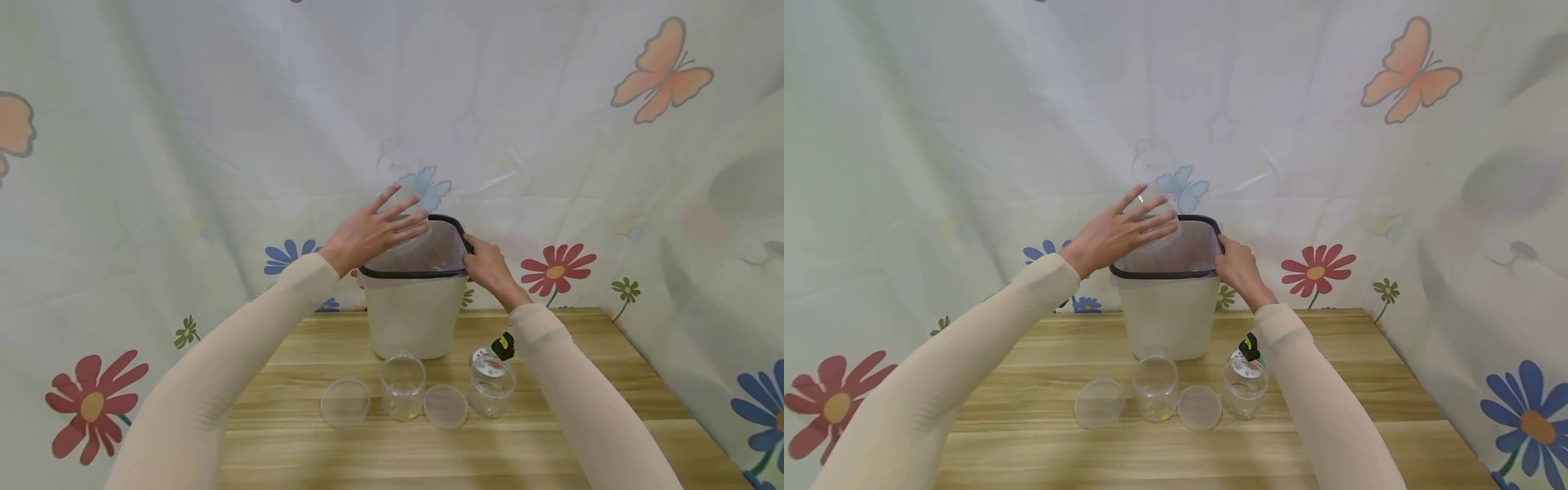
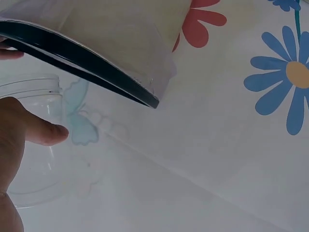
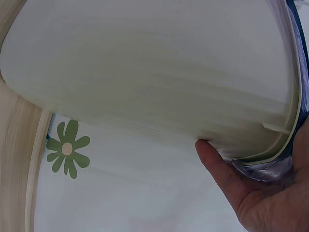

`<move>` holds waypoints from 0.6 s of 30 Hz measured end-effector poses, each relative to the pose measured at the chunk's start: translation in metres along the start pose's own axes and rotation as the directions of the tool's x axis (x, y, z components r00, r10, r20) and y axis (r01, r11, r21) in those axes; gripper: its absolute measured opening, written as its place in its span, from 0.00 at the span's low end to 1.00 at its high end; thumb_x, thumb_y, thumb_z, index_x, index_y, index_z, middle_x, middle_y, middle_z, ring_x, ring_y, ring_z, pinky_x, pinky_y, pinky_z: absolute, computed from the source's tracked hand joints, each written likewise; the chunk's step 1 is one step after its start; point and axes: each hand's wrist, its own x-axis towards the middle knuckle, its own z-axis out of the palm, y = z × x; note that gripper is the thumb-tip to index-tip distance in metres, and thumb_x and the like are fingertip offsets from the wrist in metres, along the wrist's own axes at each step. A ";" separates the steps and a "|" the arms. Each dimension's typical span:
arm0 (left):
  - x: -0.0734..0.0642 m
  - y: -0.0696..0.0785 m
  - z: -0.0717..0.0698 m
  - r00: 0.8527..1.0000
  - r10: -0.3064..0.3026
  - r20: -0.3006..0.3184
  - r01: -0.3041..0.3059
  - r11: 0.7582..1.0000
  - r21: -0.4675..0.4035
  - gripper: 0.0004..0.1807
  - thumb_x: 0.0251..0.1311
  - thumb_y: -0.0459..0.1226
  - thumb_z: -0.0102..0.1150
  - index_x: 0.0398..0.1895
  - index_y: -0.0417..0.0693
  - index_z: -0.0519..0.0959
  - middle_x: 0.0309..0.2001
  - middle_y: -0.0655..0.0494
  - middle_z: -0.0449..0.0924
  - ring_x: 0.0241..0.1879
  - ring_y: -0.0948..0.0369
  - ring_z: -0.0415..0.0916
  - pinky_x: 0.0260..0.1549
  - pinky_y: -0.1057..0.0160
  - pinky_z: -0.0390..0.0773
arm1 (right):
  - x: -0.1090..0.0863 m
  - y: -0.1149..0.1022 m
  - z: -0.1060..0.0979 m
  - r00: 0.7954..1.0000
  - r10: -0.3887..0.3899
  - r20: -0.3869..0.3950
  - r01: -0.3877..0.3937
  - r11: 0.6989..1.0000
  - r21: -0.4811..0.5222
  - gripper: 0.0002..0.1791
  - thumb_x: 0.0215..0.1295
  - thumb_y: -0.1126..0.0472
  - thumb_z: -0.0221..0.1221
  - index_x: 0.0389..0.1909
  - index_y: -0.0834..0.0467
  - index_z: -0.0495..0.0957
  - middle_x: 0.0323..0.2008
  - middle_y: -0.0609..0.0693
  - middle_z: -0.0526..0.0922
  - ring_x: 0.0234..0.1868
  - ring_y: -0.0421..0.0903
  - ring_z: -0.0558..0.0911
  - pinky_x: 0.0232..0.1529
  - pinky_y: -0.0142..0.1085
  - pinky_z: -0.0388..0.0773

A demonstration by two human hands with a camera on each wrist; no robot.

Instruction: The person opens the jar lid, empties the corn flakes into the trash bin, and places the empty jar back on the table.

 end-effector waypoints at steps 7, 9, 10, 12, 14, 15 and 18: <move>-0.005 -0.002 0.003 0.993 -0.122 0.002 0.121 0.985 -0.120 0.64 0.53 0.42 0.72 0.79 0.62 0.31 0.81 0.58 0.32 0.80 0.52 0.29 0.75 0.39 0.28 | 0.002 0.001 0.001 1.000 0.006 0.000 -0.006 1.000 -0.001 0.35 0.68 0.63 0.40 0.77 0.56 0.52 0.58 0.68 0.75 0.21 0.47 0.76 0.30 0.36 0.82; -0.006 -0.001 0.004 0.988 -0.152 0.001 0.150 0.975 -0.163 0.67 0.49 0.45 0.74 0.79 0.61 0.31 0.81 0.58 0.32 0.80 0.51 0.29 0.74 0.39 0.28 | 0.003 0.001 0.001 1.000 0.006 0.003 -0.006 1.000 0.004 0.35 0.68 0.63 0.40 0.77 0.56 0.52 0.55 0.68 0.75 0.21 0.47 0.76 0.30 0.37 0.83; -0.007 -0.001 0.005 0.986 -0.166 -0.001 0.163 0.969 -0.185 0.69 0.46 0.47 0.76 0.79 0.60 0.31 0.81 0.58 0.32 0.80 0.51 0.29 0.74 0.39 0.27 | 0.003 0.002 0.000 1.000 0.007 0.003 -0.007 1.000 0.004 0.35 0.68 0.62 0.41 0.77 0.56 0.52 0.54 0.68 0.76 0.21 0.46 0.76 0.31 0.37 0.84; -0.008 0.000 0.006 0.980 -0.197 -0.009 0.189 0.953 -0.237 0.73 0.40 0.50 0.79 0.80 0.59 0.32 0.81 0.57 0.34 0.80 0.51 0.31 0.75 0.39 0.28 | 0.003 0.002 0.000 1.000 0.004 0.001 -0.004 1.000 0.004 0.34 0.68 0.62 0.42 0.77 0.56 0.53 0.57 0.69 0.75 0.22 0.45 0.77 0.32 0.39 0.85; -0.009 0.002 0.008 0.972 -0.233 -0.019 0.217 0.930 -0.297 0.72 0.40 0.49 0.79 0.80 0.58 0.34 0.81 0.56 0.36 0.80 0.50 0.33 0.75 0.39 0.30 | 0.004 0.003 0.000 1.000 0.003 -0.003 -0.003 1.000 0.008 0.34 0.68 0.61 0.43 0.76 0.56 0.53 0.64 0.68 0.71 0.22 0.46 0.78 0.33 0.40 0.85; -0.009 0.002 0.010 0.967 -0.254 -0.027 0.232 0.916 -0.326 0.70 0.42 0.48 0.78 0.80 0.58 0.36 0.81 0.56 0.37 0.80 0.50 0.35 0.75 0.39 0.31 | 0.004 0.004 0.000 1.000 0.005 -0.005 -0.005 1.000 0.007 0.34 0.68 0.61 0.43 0.76 0.56 0.54 0.65 0.68 0.70 0.22 0.46 0.78 0.34 0.40 0.86; -0.010 0.004 0.013 0.948 -0.315 -0.040 0.271 0.869 -0.415 0.62 0.49 0.42 0.73 0.80 0.57 0.39 0.80 0.55 0.41 0.79 0.50 0.38 0.76 0.40 0.33 | 0.004 0.005 0.000 1.000 0.015 -0.007 -0.015 1.000 0.008 0.34 0.69 0.59 0.45 0.76 0.55 0.54 0.63 0.69 0.72 0.22 0.47 0.78 0.34 0.41 0.86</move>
